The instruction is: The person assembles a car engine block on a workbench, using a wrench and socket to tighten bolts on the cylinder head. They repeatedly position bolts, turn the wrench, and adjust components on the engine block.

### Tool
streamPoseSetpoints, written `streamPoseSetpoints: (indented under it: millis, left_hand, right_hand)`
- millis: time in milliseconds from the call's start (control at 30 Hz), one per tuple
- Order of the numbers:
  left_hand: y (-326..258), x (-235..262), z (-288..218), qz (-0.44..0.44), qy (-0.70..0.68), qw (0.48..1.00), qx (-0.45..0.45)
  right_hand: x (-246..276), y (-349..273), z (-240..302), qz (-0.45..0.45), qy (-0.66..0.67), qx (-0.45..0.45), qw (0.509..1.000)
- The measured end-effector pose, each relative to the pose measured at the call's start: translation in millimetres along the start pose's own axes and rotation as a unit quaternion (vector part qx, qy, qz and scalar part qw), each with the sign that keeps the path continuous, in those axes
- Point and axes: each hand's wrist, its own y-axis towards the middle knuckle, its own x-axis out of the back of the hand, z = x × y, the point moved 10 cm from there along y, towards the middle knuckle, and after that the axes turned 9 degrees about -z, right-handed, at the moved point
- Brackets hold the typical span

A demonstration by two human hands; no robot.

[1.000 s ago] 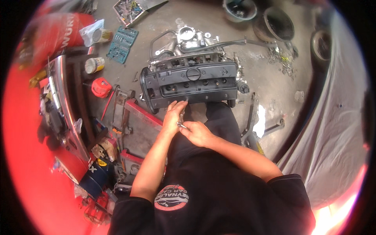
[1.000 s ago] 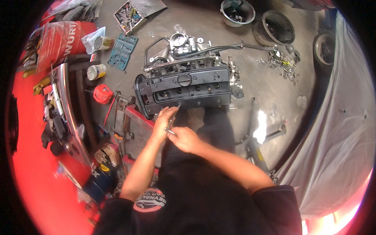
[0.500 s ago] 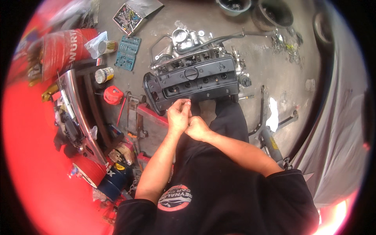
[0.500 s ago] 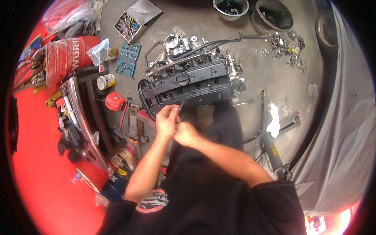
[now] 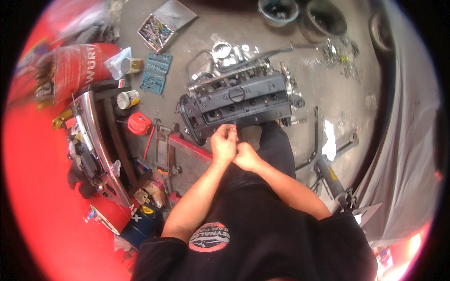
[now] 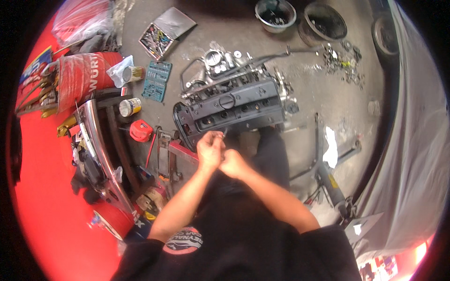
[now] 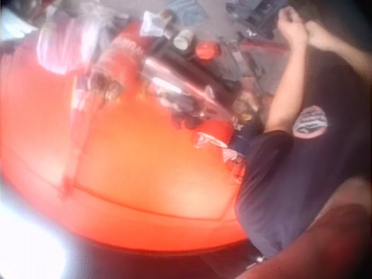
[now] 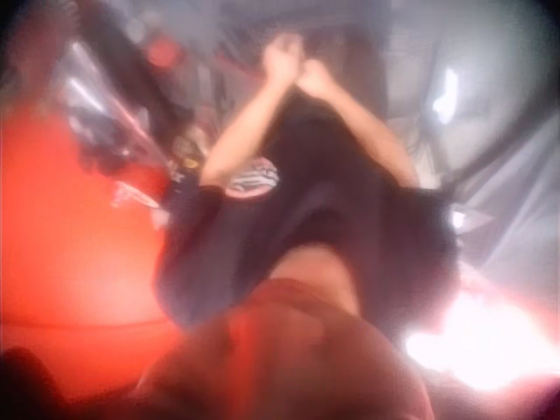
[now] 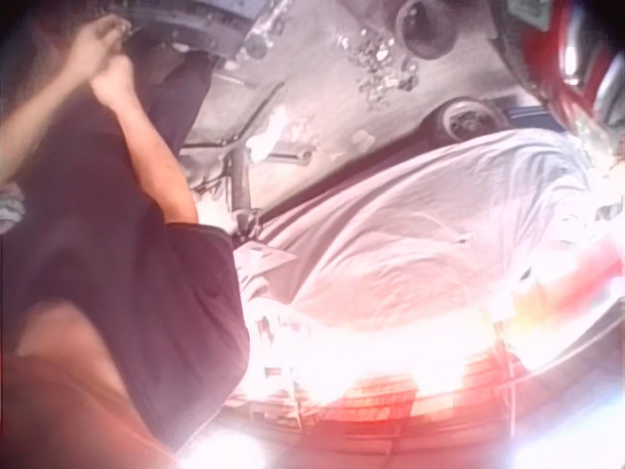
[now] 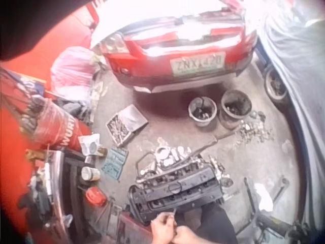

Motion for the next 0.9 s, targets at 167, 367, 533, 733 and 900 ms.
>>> streamPoseSetpoints:
  millis: [167, 367, 533, 733, 900]
  left_hand:
    - [-6.5, 14.9, 24.3, 0.039, -0.109, 0.993, 0.031]
    - [-34.4, 10.2, 15.2, 0.084, 0.123, 0.951, -0.272]
    - [-32.4, 3.5, 11.9, -0.021, 0.070, 0.954, -0.291]
    - [-19.3, 51.3, -7.0, -0.209, 0.009, 0.938, -0.276]
    - [24.9, 82.7, -3.9, -0.214, -0.009, 0.946, -0.242]
  right_hand:
    - [22.3, -3.3, 34.7, 0.036, -0.359, 0.090, 0.928]
    - [33.8, -14.7, 50.9, 0.051, -0.432, 0.136, 0.890]
    - [16.8, -24.1, 71.5, 0.080, -0.415, 0.210, 0.881]
    - [-4.8, -25.1, 121.8, 0.058, -0.438, 0.317, 0.839]
    - [-36.3, 0.1, 144.3, -0.001, -0.440, 0.358, 0.824]
